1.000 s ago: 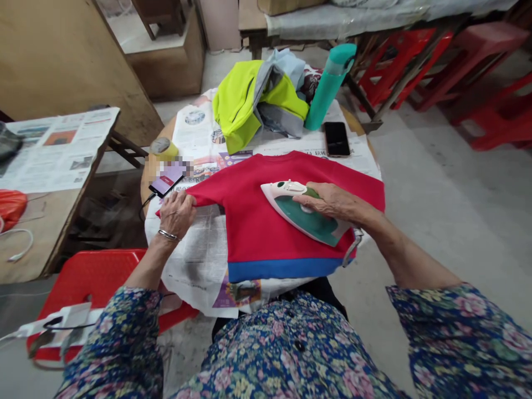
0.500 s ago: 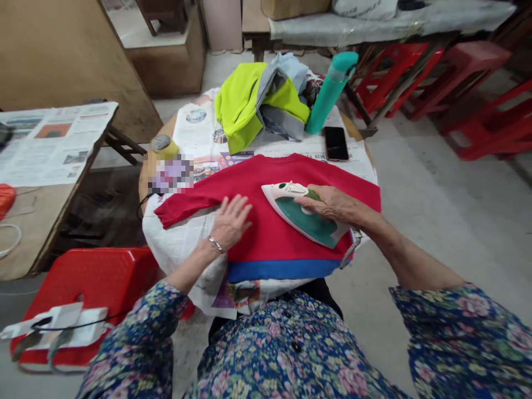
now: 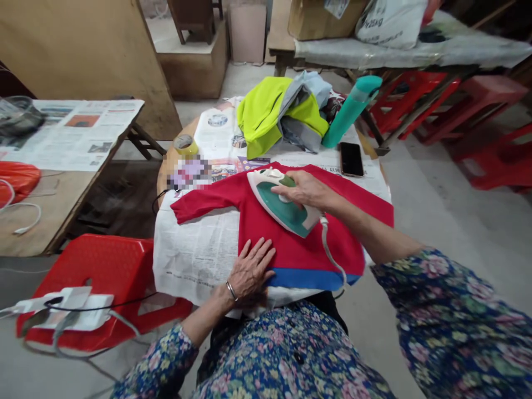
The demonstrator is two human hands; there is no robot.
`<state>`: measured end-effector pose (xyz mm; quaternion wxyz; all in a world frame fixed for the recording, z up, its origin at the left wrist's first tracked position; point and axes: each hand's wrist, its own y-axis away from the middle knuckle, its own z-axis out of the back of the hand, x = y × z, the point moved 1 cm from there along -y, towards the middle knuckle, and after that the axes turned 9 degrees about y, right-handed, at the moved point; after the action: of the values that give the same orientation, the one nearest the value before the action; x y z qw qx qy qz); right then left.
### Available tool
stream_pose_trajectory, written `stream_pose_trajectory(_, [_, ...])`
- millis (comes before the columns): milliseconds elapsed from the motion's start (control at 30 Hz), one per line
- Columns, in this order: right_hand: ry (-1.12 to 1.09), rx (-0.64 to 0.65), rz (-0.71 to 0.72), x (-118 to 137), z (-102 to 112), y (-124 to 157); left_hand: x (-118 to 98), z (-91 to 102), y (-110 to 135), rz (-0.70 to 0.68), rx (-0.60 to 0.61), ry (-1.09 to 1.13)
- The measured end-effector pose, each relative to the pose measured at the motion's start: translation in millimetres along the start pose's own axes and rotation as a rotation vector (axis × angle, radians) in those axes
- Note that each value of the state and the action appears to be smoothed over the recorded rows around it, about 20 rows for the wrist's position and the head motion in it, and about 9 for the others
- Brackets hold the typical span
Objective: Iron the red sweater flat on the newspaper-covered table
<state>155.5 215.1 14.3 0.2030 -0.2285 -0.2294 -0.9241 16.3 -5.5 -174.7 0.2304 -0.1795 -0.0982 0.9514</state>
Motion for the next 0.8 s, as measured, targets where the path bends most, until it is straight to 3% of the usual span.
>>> stream_pose_trajectory(133, [0.083,0.096,0.185,38.4,-11.9,-32.1,-14.1,-6.6,14.8,0.005,-0.060,0.016])
stream_pose_trajectory(233, [0.131,0.168,0.259,64.3,-20.3,-40.2,-17.2,-10.4,14.8,0.007,-0.079,0.028])
stream_pose_trajectory(400, [0.185,0.190,0.380,93.3,-32.2,-42.0,-17.1,-11.8,8.7,-0.009,-0.096,0.060])
stream_pose_trajectory(667, [0.312,0.223,0.404,151.9,-56.6,-35.9,-15.2,-17.5,7.9,-0.004,-0.068,0.072])
stream_pose_trajectory(800, [0.355,0.227,0.481,166.3,-69.3,-30.0,-13.4,-19.3,7.5,-0.008,-0.076,0.056])
